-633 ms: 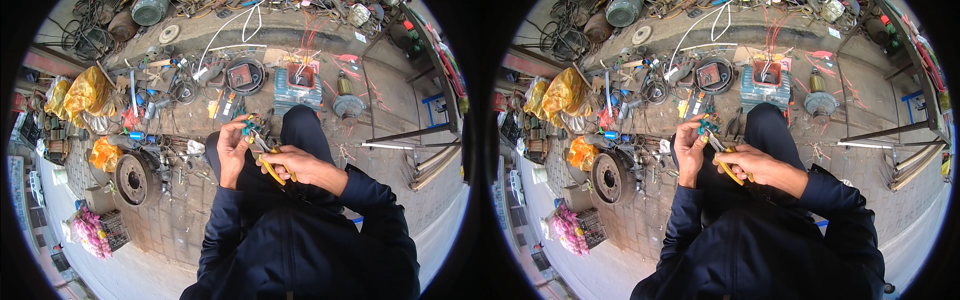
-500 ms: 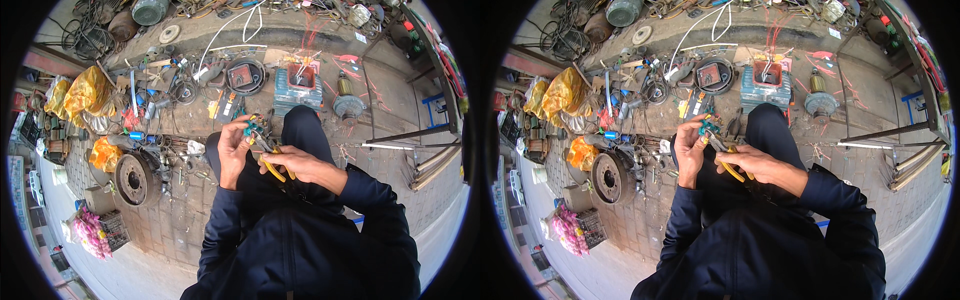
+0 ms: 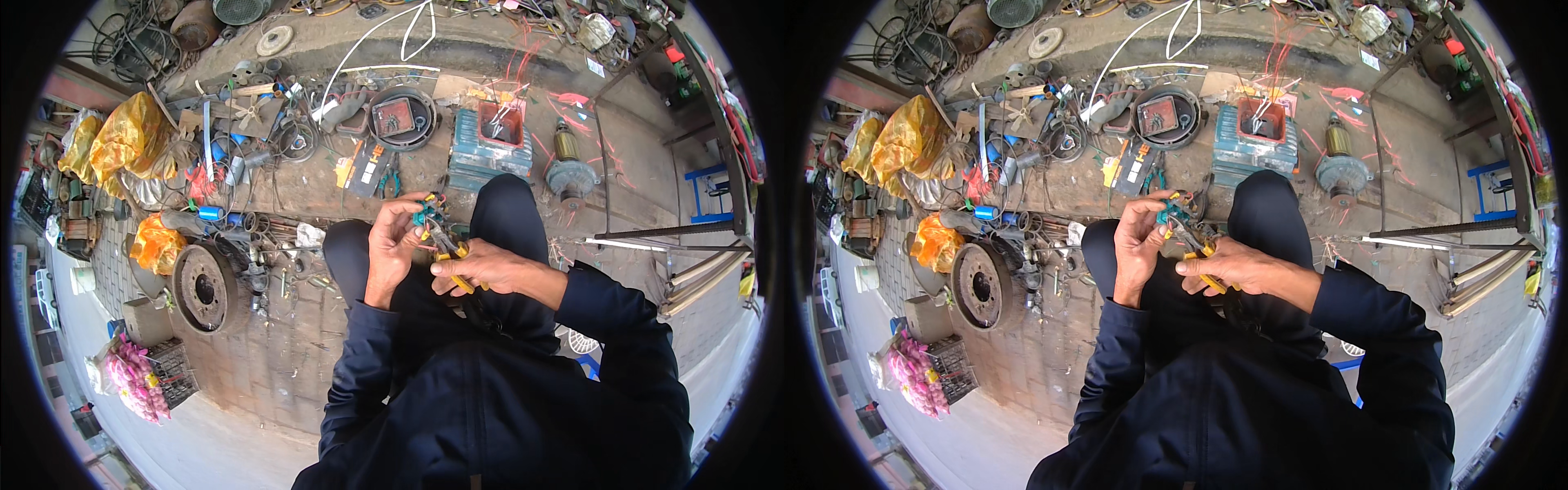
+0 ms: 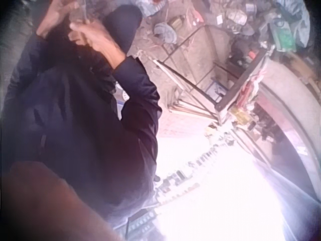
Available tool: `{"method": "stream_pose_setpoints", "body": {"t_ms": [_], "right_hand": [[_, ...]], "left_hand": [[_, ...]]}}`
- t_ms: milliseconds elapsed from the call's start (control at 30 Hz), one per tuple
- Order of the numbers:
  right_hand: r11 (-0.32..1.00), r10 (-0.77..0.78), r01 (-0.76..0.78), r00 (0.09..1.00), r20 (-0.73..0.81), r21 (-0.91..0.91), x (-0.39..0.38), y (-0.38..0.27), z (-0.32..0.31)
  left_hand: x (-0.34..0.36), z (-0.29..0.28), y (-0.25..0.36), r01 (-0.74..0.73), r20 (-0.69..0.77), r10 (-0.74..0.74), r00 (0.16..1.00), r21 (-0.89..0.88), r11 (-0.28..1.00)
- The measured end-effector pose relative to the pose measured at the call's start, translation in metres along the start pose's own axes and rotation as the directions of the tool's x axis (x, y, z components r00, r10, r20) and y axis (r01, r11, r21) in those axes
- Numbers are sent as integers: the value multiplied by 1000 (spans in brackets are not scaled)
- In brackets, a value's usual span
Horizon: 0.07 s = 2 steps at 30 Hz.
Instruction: The person sits on the floor and works on a small electronic component, using pliers to strip and adjust wires. They manipulate the component with both hands, occasionally picking up and setting down tools.
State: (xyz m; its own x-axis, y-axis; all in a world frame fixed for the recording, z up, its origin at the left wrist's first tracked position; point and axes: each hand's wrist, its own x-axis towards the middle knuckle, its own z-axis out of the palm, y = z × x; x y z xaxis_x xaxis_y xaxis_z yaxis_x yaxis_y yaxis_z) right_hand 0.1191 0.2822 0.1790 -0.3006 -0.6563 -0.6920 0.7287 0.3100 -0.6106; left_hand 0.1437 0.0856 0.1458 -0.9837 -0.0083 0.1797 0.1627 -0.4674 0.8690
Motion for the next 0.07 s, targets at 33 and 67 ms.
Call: {"method": "stream_pose_setpoints", "body": {"t_ms": [33, 67], "right_hand": [[1000, -10, 10, 1000, -5, -20, 4, 2, -2], [1000, 16, -16, 1000, 6, -1, 8, 3, -4]], "left_hand": [[-1, -3, -2, 14, 3, -14, 1000, -26, 1000], [-2, -6, -4, 76, -26, -78, 997, -41, 996]]}}
